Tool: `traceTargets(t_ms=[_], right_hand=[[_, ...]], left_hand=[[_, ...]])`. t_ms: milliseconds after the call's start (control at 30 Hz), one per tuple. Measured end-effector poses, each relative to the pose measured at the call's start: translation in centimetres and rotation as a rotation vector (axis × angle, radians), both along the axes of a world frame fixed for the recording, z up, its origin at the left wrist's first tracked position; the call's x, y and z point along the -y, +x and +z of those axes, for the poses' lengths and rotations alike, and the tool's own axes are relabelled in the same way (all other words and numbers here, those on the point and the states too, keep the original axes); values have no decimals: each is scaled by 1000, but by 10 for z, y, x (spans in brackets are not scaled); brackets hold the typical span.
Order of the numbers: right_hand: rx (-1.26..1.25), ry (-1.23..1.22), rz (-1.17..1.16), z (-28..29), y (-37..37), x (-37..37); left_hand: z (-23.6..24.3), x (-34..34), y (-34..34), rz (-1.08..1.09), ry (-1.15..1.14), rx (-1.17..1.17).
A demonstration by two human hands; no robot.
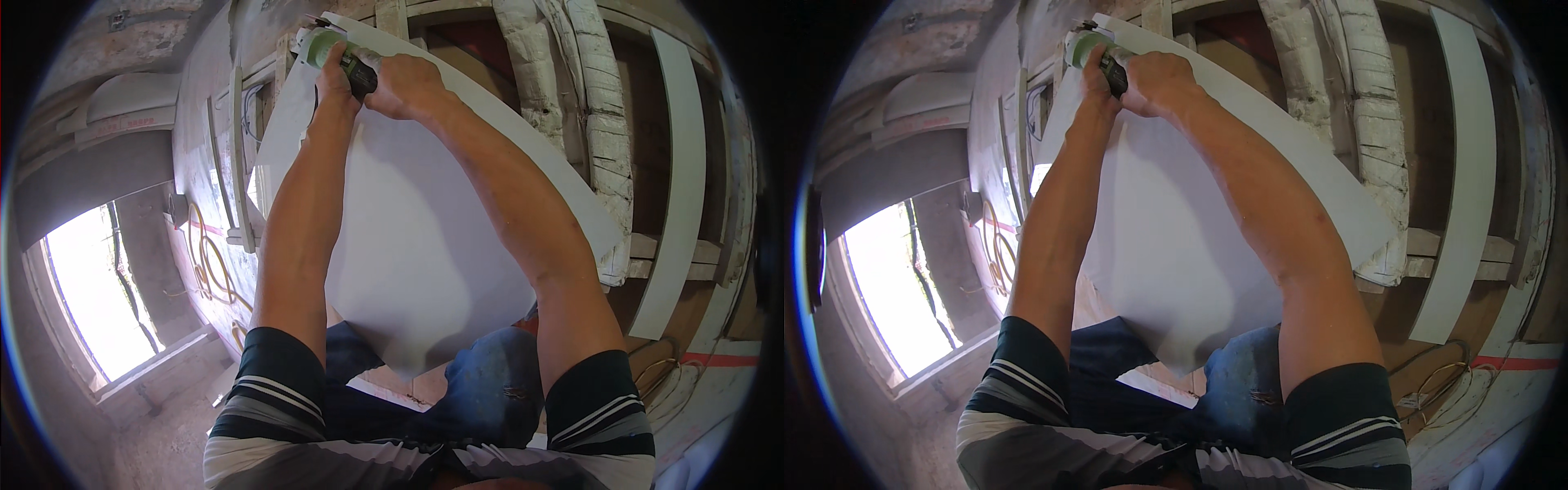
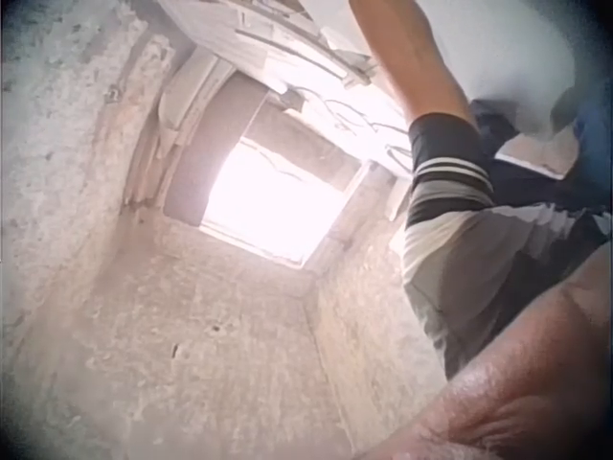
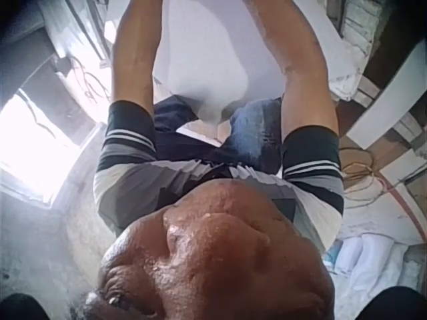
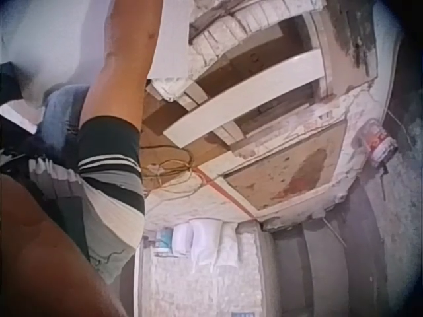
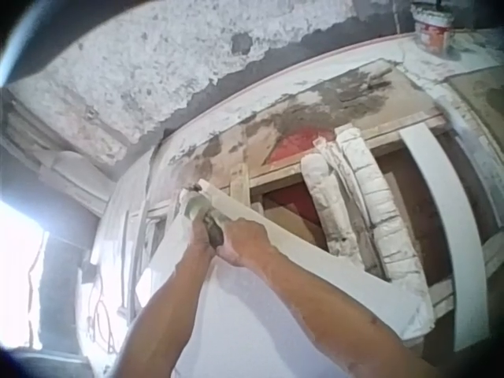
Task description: Measuring and cutting a white tile using a tape measure, pencil, and angle grinder.
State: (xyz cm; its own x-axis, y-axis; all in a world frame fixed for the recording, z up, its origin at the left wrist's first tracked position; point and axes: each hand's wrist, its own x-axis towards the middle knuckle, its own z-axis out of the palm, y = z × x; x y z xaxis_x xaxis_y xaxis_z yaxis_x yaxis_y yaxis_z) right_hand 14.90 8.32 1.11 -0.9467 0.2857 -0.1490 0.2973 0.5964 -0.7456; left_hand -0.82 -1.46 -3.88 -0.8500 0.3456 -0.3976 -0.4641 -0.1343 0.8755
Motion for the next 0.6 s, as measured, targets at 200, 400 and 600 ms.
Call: traceTargets(t_ms=[200,400,600], right_hand=[[-22,12,-4,-4,5,1],[-46,14,6,-5,12,0],[-21,7,4,-3,17,-1]], left_hand=[[1,-1,9,-11,6,7],[0,-2,13,12,-15,-12],[3,-3,20,6,10,-23]])
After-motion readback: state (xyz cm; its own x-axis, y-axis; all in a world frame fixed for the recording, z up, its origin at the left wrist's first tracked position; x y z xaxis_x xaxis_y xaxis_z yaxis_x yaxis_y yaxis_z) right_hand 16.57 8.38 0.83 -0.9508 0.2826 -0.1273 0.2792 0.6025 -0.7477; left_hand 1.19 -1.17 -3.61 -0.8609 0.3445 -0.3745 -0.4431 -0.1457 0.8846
